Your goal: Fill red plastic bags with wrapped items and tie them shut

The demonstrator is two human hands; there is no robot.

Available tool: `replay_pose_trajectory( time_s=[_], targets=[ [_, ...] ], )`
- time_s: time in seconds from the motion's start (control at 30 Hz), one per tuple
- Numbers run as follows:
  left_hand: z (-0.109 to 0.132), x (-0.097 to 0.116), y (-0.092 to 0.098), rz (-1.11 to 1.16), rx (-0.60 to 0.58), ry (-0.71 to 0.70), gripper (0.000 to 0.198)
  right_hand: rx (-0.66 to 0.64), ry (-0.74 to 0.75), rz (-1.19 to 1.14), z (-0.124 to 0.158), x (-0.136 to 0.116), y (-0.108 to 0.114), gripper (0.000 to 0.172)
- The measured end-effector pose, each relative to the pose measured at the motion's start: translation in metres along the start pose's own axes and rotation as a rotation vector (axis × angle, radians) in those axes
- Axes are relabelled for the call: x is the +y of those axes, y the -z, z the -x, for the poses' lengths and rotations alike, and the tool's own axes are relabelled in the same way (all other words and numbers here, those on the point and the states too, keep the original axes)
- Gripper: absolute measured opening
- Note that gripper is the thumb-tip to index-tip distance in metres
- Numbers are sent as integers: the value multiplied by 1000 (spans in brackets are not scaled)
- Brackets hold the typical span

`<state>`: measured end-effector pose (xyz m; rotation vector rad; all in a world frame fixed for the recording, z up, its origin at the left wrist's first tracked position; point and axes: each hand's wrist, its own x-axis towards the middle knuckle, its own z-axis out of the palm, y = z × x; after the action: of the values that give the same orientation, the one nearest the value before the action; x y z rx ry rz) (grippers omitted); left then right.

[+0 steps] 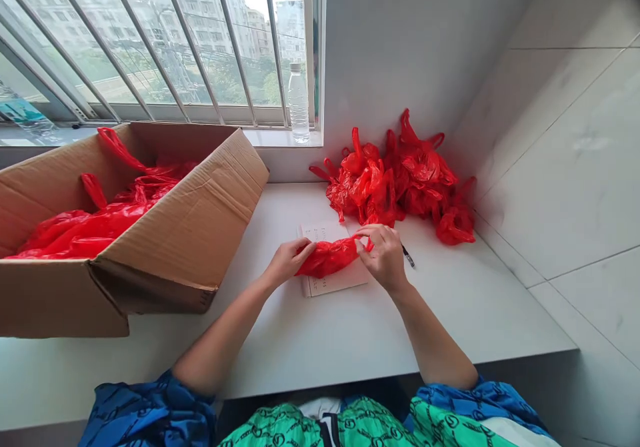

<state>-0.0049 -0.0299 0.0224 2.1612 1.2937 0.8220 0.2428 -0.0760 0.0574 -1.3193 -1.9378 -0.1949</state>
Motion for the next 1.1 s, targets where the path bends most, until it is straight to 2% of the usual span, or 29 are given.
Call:
replay_pose_trajectory(
  time_s=[0.07,0.13,0.27,0.33,0.43,0.6,0.7,0.8,0.9,1.0,1.1],
  targets=[
    [-1,5,6,0,34,-8,41,-84,12,-31,1,-5,-3,14],
    [-2,11,8,-21,20,-89,36,-207,36,-25,4,-8,-11,17],
    [-4,16,1,-147,-151,-281,30,-316,47,-33,8,-8,-26,10],
    [-7,13,-4,-176,-146,-292,23,-330,35,-76,7,-6,-28,8],
    [-11,6,-6,-119,-44,-234,24,-329,1,-151,2,-4,-19,10],
    [-12,-3,12,45,131,-74,19,-265,-155,-218,-5,5,13,12],
    [-8,-1,20,3,171,-35,21,-338,-189,-259,-6,6,21,13],
    [-6,10,18,-116,146,-180,24,-401,-170,-290,-7,-2,16,12],
    [-7,18,9,-228,22,-336,23,-384,-154,-289,-6,-13,2,19],
    [-8,19,1,-258,-5,-348,22,-360,-151,-258,-3,-21,-12,17],
    [-7,16,-1,-138,74,-341,22,-335,-181,-331,-1,-24,-16,7]
  ],
)
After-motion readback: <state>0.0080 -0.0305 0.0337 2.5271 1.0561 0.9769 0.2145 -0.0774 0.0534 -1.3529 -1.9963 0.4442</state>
